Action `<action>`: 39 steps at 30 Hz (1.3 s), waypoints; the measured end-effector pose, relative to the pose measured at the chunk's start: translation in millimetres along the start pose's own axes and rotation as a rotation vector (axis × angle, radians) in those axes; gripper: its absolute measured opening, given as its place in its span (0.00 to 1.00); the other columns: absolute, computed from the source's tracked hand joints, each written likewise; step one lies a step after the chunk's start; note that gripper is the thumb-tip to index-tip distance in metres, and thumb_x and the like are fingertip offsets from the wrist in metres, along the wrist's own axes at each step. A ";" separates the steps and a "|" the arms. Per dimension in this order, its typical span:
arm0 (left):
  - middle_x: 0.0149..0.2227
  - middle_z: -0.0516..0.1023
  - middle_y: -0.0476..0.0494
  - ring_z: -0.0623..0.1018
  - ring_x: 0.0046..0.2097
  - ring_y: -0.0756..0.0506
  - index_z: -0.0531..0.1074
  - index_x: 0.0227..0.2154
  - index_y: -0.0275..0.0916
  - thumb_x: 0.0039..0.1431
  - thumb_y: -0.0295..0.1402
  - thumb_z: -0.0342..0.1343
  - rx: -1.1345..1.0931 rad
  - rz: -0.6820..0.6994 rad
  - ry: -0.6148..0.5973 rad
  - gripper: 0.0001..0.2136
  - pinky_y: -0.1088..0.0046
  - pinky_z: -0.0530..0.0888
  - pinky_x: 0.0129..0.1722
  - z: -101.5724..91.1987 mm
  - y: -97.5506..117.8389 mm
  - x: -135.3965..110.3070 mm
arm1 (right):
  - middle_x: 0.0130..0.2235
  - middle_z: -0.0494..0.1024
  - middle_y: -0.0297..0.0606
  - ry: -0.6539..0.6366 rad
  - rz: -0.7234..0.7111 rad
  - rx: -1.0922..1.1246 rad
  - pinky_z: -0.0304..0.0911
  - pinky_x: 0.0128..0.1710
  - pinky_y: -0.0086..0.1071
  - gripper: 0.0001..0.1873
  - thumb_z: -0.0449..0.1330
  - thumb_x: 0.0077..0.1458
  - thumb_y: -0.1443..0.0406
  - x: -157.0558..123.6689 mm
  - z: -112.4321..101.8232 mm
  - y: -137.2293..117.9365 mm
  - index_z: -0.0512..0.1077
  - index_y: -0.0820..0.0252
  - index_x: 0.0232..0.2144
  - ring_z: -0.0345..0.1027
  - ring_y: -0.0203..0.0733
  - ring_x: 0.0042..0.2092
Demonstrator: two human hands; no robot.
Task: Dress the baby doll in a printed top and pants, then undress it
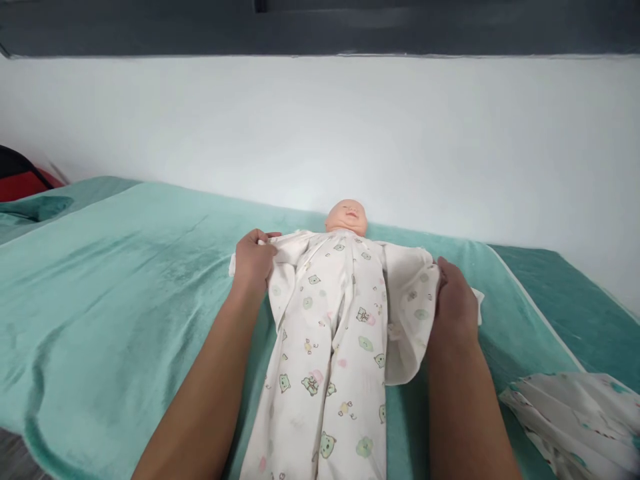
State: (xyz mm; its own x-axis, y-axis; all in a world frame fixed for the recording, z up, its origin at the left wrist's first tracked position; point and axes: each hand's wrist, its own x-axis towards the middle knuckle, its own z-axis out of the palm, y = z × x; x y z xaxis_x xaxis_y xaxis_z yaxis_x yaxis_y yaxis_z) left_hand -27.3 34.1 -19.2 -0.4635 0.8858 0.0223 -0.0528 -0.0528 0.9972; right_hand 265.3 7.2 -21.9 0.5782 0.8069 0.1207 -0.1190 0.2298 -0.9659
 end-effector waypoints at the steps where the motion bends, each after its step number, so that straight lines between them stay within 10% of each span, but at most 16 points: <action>1: 0.47 0.81 0.44 0.77 0.34 0.46 0.57 0.24 0.41 0.33 0.23 0.50 0.020 0.000 0.037 0.12 0.72 0.69 0.29 -4.4 -1.4 3.0 | 0.29 0.74 0.33 0.096 0.031 0.029 0.74 0.44 0.45 0.08 0.62 0.50 0.57 3.6 -2.5 -1.4 0.69 0.53 0.26 0.75 0.49 0.42; 5: 0.45 0.80 0.46 0.79 0.42 0.44 0.64 0.26 0.41 0.37 0.22 0.49 0.268 0.229 0.129 0.11 0.69 0.72 0.38 -8.6 -4.3 4.3 | 0.51 0.78 0.35 0.235 -0.062 -0.026 0.67 0.57 0.45 0.05 0.64 0.48 0.62 -2.0 1.8 -10.1 0.71 0.54 0.30 0.72 0.45 0.53; 11: 0.52 0.77 0.45 0.72 0.59 0.40 0.76 0.40 0.45 0.58 0.29 0.53 0.563 0.578 -0.143 0.10 0.60 0.68 0.60 15.4 -9.8 -4.5 | 0.58 0.77 0.40 -0.304 -0.337 -0.506 0.57 0.65 0.52 0.15 0.58 0.56 0.64 -18.1 18.6 5.1 0.76 0.52 0.46 0.67 0.49 0.61; 18: 0.57 0.77 0.51 0.73 0.58 0.41 0.76 0.55 0.57 0.69 0.37 0.46 0.929 0.503 -0.340 0.18 0.60 0.66 0.60 20.7 -21.6 6.8 | 0.61 0.75 0.42 -0.431 -0.499 -0.935 0.49 0.67 0.55 0.27 0.47 0.58 0.70 0.9 28.1 31.2 0.74 0.54 0.56 0.63 0.51 0.65; 26: 0.51 0.81 0.47 0.76 0.54 0.39 0.79 0.50 0.52 0.65 0.29 0.46 1.110 0.391 -0.074 0.19 0.59 0.69 0.54 12.8 -22.7 8.8 | 0.56 0.79 0.44 -0.381 -0.412 -1.262 0.57 0.62 0.47 0.28 0.45 0.58 0.71 26.4 12.5 18.6 0.77 0.58 0.55 0.70 0.52 0.59; 33: 0.52 0.80 0.47 0.77 0.53 0.43 0.79 0.48 0.44 0.64 0.26 0.45 0.879 0.418 -0.031 0.19 0.66 0.71 0.52 3.5 -26.4 21.6 | 0.57 0.78 0.44 -0.207 -0.491 -0.973 0.62 0.60 0.48 0.25 0.49 0.58 0.67 15.4 13.1 2.7 0.76 0.59 0.54 0.69 0.53 0.59; 39: 0.55 0.79 0.48 0.75 0.56 0.41 0.75 0.55 0.52 0.69 0.37 0.48 0.973 0.573 -0.282 0.16 0.59 0.65 0.60 11.9 -22.0 8.4 | 0.58 0.77 0.41 -0.734 -0.667 -0.847 0.61 0.61 0.41 0.21 0.50 0.64 0.65 -36.4 87.4 -27.6 0.73 0.56 0.55 0.68 0.46 0.60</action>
State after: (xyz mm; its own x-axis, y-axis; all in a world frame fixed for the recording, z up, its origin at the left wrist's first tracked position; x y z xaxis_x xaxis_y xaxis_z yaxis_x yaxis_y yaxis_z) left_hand -19.5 48.2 -40.1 0.0207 0.9245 0.3806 0.8588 -0.2114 0.4668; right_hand 177.1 19.0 20.4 -0.2771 0.8403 0.4659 0.7165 0.5038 -0.4825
